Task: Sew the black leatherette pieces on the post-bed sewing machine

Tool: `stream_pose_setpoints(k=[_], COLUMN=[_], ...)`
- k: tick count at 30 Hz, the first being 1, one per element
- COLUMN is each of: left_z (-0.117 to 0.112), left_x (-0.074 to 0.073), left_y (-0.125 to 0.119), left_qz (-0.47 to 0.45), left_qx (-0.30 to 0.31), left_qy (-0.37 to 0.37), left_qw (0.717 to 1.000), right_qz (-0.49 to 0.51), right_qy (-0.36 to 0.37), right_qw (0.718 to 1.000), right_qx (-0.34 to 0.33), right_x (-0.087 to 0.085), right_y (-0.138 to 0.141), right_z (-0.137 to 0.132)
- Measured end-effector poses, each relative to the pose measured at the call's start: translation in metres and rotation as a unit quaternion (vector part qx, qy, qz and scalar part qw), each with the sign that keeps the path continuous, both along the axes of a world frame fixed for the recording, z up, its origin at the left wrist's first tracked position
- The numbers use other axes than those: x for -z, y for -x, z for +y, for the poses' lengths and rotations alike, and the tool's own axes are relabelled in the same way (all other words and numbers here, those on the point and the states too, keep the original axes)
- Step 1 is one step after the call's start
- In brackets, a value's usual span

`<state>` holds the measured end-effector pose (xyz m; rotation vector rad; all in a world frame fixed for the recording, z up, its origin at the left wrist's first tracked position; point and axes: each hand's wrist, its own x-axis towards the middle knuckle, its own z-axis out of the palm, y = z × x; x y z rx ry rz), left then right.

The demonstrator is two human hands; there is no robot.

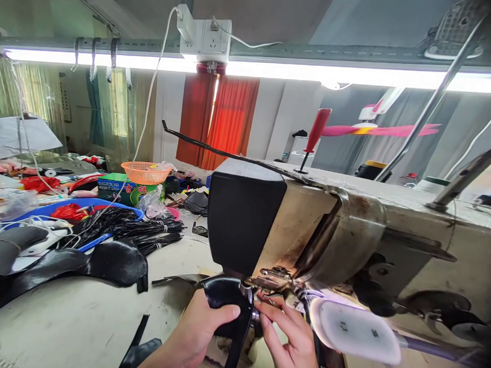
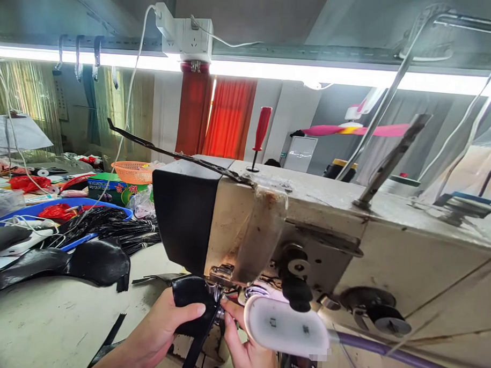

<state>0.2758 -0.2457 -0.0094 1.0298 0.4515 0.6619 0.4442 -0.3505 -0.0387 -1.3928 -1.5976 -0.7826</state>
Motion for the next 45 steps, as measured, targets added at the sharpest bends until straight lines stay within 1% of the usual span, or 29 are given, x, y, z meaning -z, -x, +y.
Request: stream_pose_setpoints(k=[4, 10, 15, 18, 22, 25, 28, 30, 32, 36, 38, 41, 43, 45], left_z=[-0.003, -0.005, -0.008, -0.008, -0.009, -0.008, -0.005, -0.004, -0.003, -0.002, -0.001, -0.001, -0.001, -0.002], left_x=[-0.002, -0.009, -0.013, -0.012, -0.009, -0.012, -0.015, -0.014, -0.009, 0.003, 0.005, 0.004, 0.001, -0.001], left_y=[-0.003, -0.006, -0.007, -0.008, -0.010, -0.015, -0.020, -0.024, -0.026, -0.028, -0.028, -0.028, -0.026, -0.025], left_qz=[-0.011, -0.022, 0.015, 0.034, 0.045, 0.045, 0.035, 0.033, 0.038, 0.060, 0.075, 0.089, 0.093, 0.098], left_qx=[-0.017, -0.016, -0.070, -0.086, -0.116, -0.138, -0.138, -0.145, -0.162, -0.189, -0.193, -0.190, -0.181, -0.172], left_qy=[-0.006, -0.006, -0.031, -0.039, -0.042, -0.046, -0.062, -0.073, -0.083, -0.097, -0.101, -0.107, -0.106, -0.103], left_qw=[1.000, 1.000, 0.997, 0.995, 0.991, 0.988, 0.988, 0.986, 0.983, 0.975, 0.973, 0.972, 0.973, 0.975], right_qz=[0.007, 0.008, 0.026, 0.023, 0.022, 0.024, 0.026, 0.020, 0.016, 0.016, -0.019, -0.078, -0.087, -0.091], right_qy=[-0.001, 0.001, 0.025, 0.033, 0.028, 0.026, 0.023, 0.031, 0.036, -0.004, -0.003, 0.033, 0.057, 0.062], right_qw=[1.000, 1.000, 0.999, 0.999, 0.999, 0.999, 0.999, 0.999, 0.999, 1.000, 1.000, 0.996, 0.994, 0.994], right_qx=[0.000, 0.004, 0.002, 0.007, 0.015, 0.014, 0.014, 0.015, 0.009, 0.004, 0.014, 0.032, 0.031, 0.019], right_x=[-0.002, -0.002, 0.007, 0.012, 0.009, 0.006, 0.008, 0.011, 0.011, 0.003, 0.002, 0.008, 0.012, 0.013], right_y=[0.001, 0.001, -0.002, -0.005, -0.003, -0.001, -0.002, -0.004, -0.005, 0.001, 0.006, 0.014, 0.018, 0.022], right_z=[0.000, 0.001, -0.001, -0.002, 0.000, 0.000, -0.001, -0.001, 0.000, 0.000, -0.004, -0.015, -0.020, -0.022])
